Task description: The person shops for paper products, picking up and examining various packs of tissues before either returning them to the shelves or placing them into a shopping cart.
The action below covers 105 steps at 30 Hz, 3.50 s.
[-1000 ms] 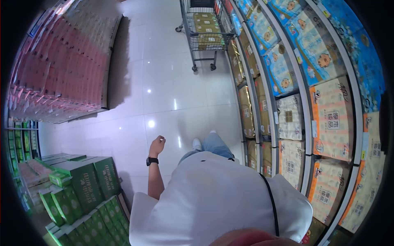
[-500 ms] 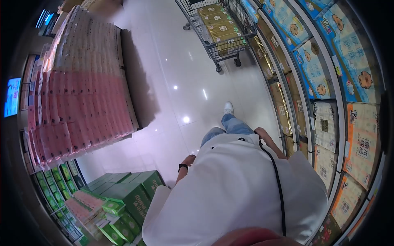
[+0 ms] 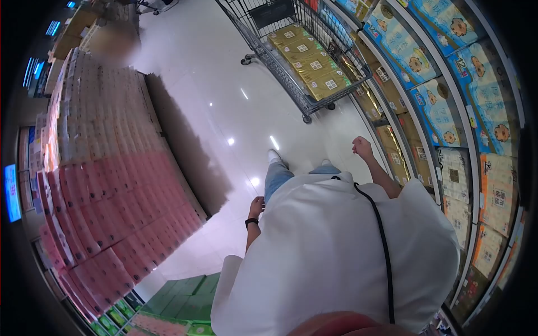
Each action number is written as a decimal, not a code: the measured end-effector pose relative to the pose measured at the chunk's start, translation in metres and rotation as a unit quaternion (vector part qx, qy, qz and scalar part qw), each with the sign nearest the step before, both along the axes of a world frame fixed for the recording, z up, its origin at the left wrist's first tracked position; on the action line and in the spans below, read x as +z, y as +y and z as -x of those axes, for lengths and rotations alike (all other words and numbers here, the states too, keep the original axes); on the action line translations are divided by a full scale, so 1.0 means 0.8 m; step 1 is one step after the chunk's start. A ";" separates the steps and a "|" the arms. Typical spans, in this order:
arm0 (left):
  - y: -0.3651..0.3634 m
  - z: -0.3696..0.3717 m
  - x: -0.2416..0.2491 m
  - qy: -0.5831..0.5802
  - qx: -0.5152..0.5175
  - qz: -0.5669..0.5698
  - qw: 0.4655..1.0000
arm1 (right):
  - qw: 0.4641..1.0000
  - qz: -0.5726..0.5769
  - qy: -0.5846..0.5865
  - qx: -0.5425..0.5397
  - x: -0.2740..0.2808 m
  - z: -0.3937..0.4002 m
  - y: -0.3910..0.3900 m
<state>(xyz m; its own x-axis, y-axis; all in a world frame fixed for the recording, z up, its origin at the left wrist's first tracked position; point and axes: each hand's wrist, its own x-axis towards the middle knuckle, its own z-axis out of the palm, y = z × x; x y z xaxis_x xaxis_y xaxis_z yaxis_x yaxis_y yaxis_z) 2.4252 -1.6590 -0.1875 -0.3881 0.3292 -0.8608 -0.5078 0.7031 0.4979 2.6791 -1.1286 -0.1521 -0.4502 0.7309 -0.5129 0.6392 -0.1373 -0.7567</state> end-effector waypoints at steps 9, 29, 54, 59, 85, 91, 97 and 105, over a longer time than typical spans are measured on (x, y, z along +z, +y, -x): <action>-0.032 0.279 -0.014 -0.031 -0.009 0.086 0.996 | 0.989 -0.123 0.026 -0.077 0.129 0.202 -0.005; 0.866 0.624 0.240 0.110 -0.254 -0.276 0.921 | 0.976 -0.119 0.063 -0.174 0.044 0.479 0.163; 1.028 0.523 -0.091 -0.385 0.208 0.087 0.895 | 0.946 0.039 -0.313 -0.073 -0.093 0.646 0.540; 1.012 0.533 0.081 -0.365 0.104 -0.006 0.925 | 0.950 -0.099 -0.244 -0.169 0.071 0.633 0.489; 0.570 0.128 0.554 -0.113 -0.647 -0.743 0.131 | 0.267 -0.246 0.652 -0.665 0.291 0.409 -0.430; 0.537 0.050 0.562 -0.192 -0.637 -0.725 0.175 | 0.416 -0.297 0.554 -0.657 0.323 0.329 -0.494; 0.511 -0.073 0.510 -0.386 -0.574 -0.530 0.490 | 0.493 -0.263 0.510 -0.654 0.331 0.197 -0.474; 0.471 -0.294 0.434 -0.298 -0.681 -0.483 0.462 | 0.532 -0.217 0.467 -0.672 0.344 -0.074 -0.487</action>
